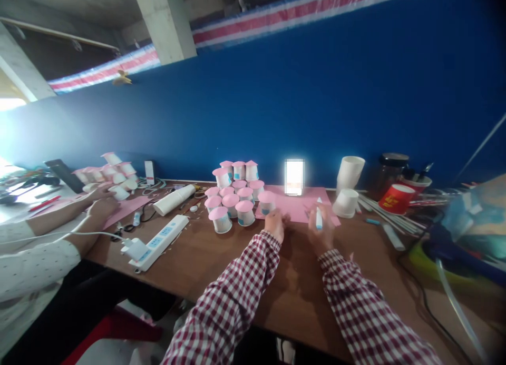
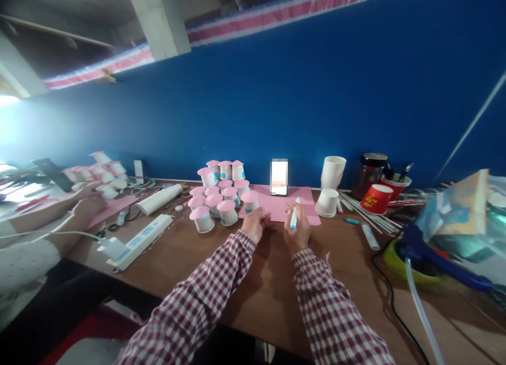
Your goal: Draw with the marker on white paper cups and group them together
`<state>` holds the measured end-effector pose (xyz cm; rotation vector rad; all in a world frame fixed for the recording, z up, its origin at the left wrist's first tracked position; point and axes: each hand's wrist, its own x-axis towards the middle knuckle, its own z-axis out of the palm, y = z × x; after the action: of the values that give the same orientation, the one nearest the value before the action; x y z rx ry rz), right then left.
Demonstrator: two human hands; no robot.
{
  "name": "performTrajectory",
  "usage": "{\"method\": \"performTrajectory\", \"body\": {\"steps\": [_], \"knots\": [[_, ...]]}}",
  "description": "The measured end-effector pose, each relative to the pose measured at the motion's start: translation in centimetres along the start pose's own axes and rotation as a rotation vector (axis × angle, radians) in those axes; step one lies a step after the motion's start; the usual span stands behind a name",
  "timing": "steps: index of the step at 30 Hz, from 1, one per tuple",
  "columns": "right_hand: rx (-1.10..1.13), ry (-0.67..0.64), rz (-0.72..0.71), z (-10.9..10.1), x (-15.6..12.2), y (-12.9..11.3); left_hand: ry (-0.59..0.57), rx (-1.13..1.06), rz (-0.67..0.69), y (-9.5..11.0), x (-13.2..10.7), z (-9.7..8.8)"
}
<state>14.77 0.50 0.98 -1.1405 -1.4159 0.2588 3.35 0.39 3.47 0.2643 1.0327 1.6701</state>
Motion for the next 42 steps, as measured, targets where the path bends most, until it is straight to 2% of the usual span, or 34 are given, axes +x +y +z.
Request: {"method": "performTrajectory", "body": {"steps": [9,19,22,27,31,35,42], "knots": [[0.021,-0.007,-0.051,0.2,-0.2,0.4,0.049,0.127,0.02,0.3,3.1,-0.5],[0.004,-0.024,-0.106,0.1,-0.2,0.4,0.016,0.218,0.044,0.5,2.8,-1.3],[-0.015,-0.028,-0.11,0.1,-0.2,0.1,-0.067,0.273,0.042,0.0,1.9,-1.6],[-0.122,-0.064,-0.145,0.2,-0.3,0.1,-0.27,0.433,0.032,-1.9,0.0,-1.7],[-0.154,-0.094,-0.135,0.4,-0.4,0.1,-0.363,0.502,0.117,-3.3,-1.3,-1.2],[-0.109,-0.096,-0.082,0.5,-0.4,0.0,-0.443,0.502,0.182,-3.6,-2.5,-0.9],[-0.038,-0.12,0.048,0.1,-0.2,0.0,-0.575,0.541,0.258,-3.8,-5.1,-1.6]]}}
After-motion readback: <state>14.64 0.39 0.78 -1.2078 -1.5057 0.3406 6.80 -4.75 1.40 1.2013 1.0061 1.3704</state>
